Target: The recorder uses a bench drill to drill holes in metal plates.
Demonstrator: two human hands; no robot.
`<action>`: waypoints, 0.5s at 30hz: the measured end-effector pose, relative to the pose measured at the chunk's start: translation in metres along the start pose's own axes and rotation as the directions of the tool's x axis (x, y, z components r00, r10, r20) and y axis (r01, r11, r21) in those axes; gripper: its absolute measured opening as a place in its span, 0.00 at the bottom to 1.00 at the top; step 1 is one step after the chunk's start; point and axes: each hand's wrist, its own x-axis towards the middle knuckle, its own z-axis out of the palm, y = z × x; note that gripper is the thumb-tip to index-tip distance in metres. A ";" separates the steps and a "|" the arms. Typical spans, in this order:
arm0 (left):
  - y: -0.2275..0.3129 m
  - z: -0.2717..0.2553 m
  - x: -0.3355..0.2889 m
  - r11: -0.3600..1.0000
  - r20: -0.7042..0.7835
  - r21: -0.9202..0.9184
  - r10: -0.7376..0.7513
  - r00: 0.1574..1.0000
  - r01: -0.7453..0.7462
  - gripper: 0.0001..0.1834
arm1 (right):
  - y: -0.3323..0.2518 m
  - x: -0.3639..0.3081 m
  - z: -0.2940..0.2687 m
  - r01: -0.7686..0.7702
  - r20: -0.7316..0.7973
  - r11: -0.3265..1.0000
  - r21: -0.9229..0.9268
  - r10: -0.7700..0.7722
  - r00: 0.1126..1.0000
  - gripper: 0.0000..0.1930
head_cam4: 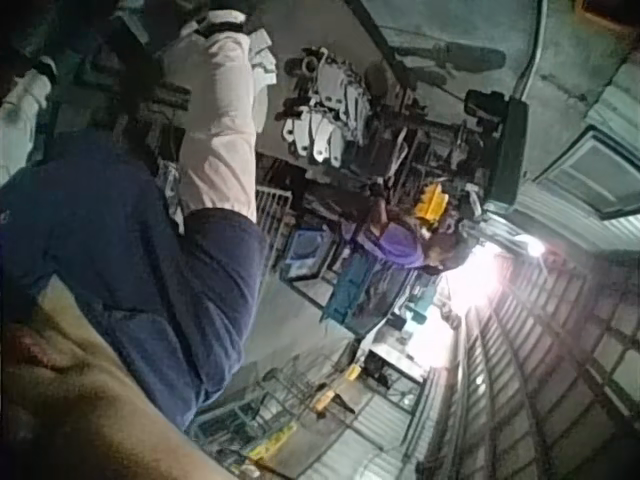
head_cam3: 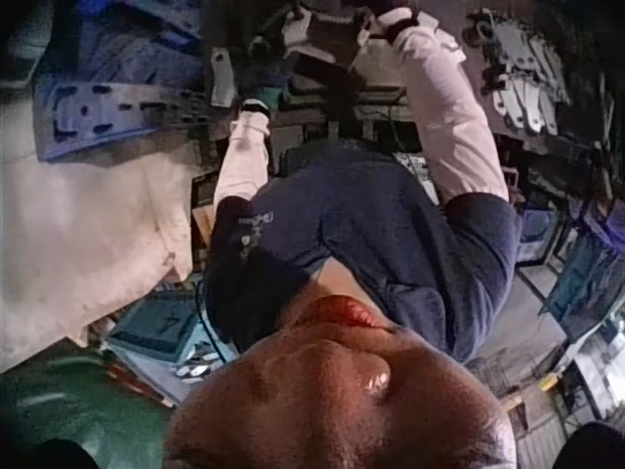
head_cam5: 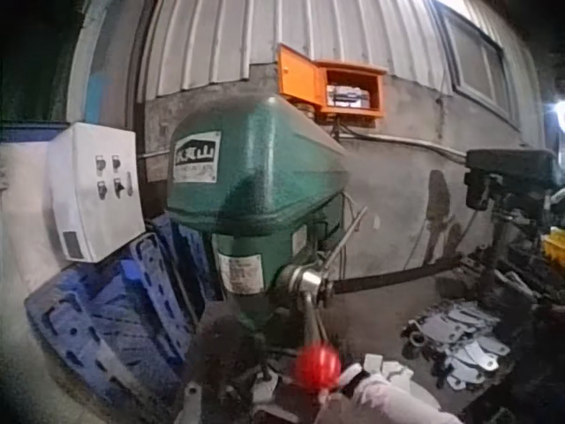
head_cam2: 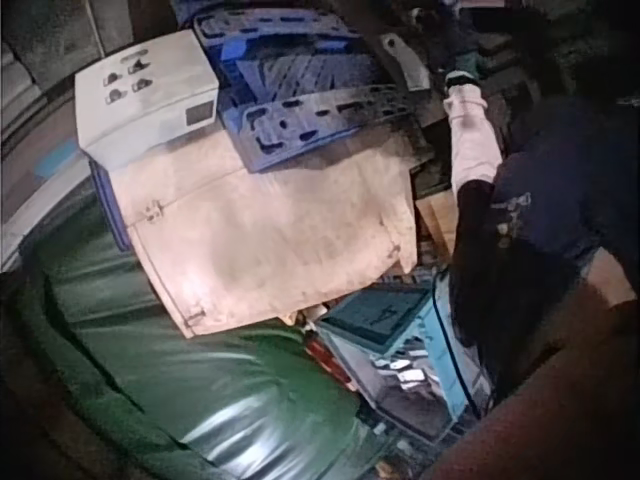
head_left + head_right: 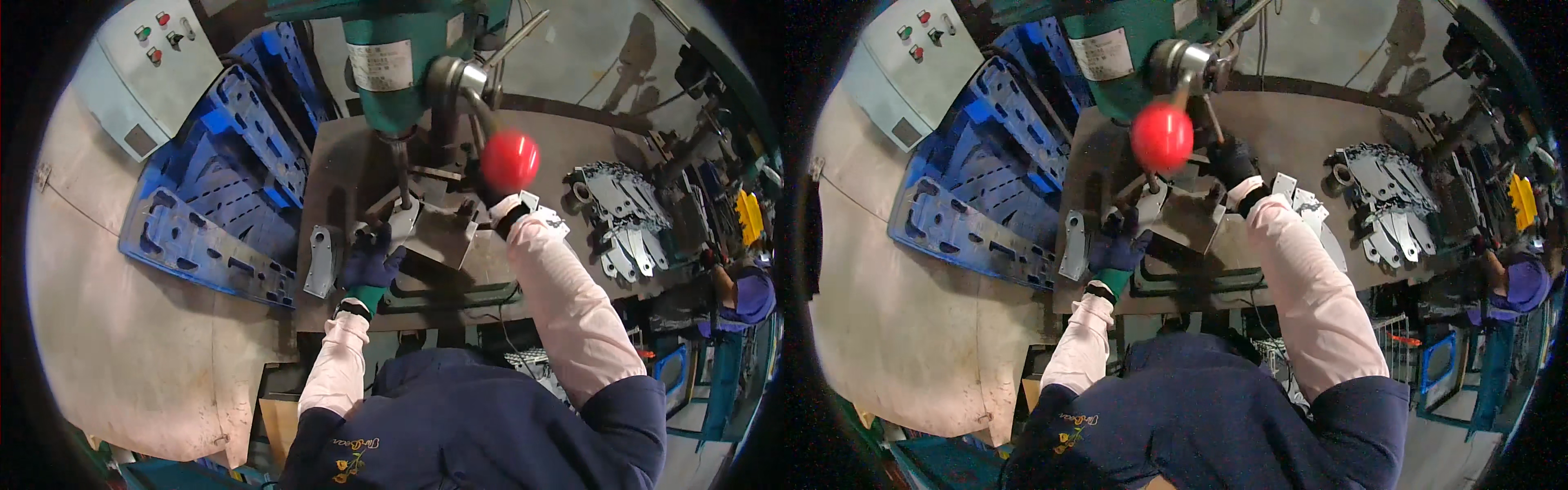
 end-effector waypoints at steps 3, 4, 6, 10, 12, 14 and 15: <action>-0.006 0.001 -0.003 0.995 -0.069 0.097 0.044 0.997 -0.037 0.38 | -0.030 -0.026 0.021 -0.118 -0.091 0.925 0.360 0.161 0.983 0.10; -0.007 0.002 -0.004 0.996 -0.046 0.088 0.021 0.999 -0.017 0.38 | -0.055 -0.038 0.022 -0.107 -0.047 0.868 0.485 0.148 0.988 0.08; -0.006 -0.003 -0.004 0.997 0.016 0.073 -0.026 1.000 0.025 0.37 | -0.099 -0.061 0.016 -0.095 0.031 0.703 0.705 0.103 0.994 0.06; 0.011 -0.019 0.004 0.985 -0.009 0.170 0.007 1.000 -0.006 0.36 | -0.194 -0.085 -0.039 -0.342 0.308 0.637 0.691 0.168 0.936 0.09; 0.000 -0.014 0.002 0.988 -0.051 0.142 0.069 0.996 -0.061 0.36 | -0.243 -0.086 -0.061 -0.317 0.350 0.626 0.712 0.075 0.934 0.12; -0.009 -0.011 -0.006 0.989 -0.092 0.126 0.094 0.991 -0.082 0.35 | -0.279 -0.074 -0.074 -0.467 0.457 0.255 0.847 0.100 0.884 0.15; -0.003 -0.015 -0.002 0.988 -0.112 0.115 0.120 0.986 -0.107 0.35 | -0.287 -0.068 -0.081 -0.500 0.492 0.057 0.864 0.109 0.864 0.17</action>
